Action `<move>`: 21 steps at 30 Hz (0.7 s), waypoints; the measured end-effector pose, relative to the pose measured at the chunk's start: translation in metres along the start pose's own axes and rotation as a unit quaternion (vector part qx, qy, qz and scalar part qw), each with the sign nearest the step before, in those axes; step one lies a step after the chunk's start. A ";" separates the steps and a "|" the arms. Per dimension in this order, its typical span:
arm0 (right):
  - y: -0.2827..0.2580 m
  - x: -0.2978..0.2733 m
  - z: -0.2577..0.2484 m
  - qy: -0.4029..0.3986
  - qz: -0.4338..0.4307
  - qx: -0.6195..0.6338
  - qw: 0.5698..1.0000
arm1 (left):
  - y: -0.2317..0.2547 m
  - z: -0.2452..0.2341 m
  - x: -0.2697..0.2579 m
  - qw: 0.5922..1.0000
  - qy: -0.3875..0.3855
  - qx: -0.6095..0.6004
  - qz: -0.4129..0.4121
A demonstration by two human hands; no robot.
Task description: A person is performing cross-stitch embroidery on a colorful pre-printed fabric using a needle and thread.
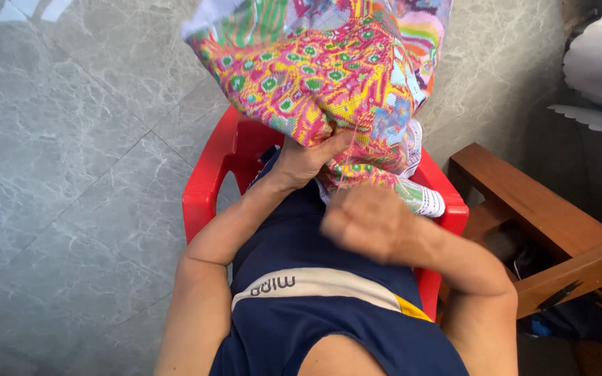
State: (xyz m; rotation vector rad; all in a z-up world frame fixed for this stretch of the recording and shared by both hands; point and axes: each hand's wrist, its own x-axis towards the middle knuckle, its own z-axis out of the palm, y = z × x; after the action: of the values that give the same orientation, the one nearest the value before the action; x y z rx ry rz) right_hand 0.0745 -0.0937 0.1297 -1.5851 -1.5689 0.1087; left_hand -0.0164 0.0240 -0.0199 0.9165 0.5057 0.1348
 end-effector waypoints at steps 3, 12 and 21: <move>-0.022 0.011 -0.011 -0.106 0.006 0.241 0.965 | 0.001 0.002 0.000 0.999 -0.016 -0.036 0.022; -0.029 -0.022 -0.015 -0.221 0.057 0.660 0.716 | 0.004 0.003 0.000 0.999 -0.006 0.023 0.021; 0.051 -0.048 -0.017 0.032 0.240 -0.077 0.967 | 0.017 -0.004 0.001 0.997 -0.057 0.018 0.055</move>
State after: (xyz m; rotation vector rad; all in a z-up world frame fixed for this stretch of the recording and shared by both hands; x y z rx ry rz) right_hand 0.1144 -0.1337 0.0847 -2.0488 -1.1385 0.2007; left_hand -0.0151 0.0376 -0.0087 0.9813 0.3519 0.1730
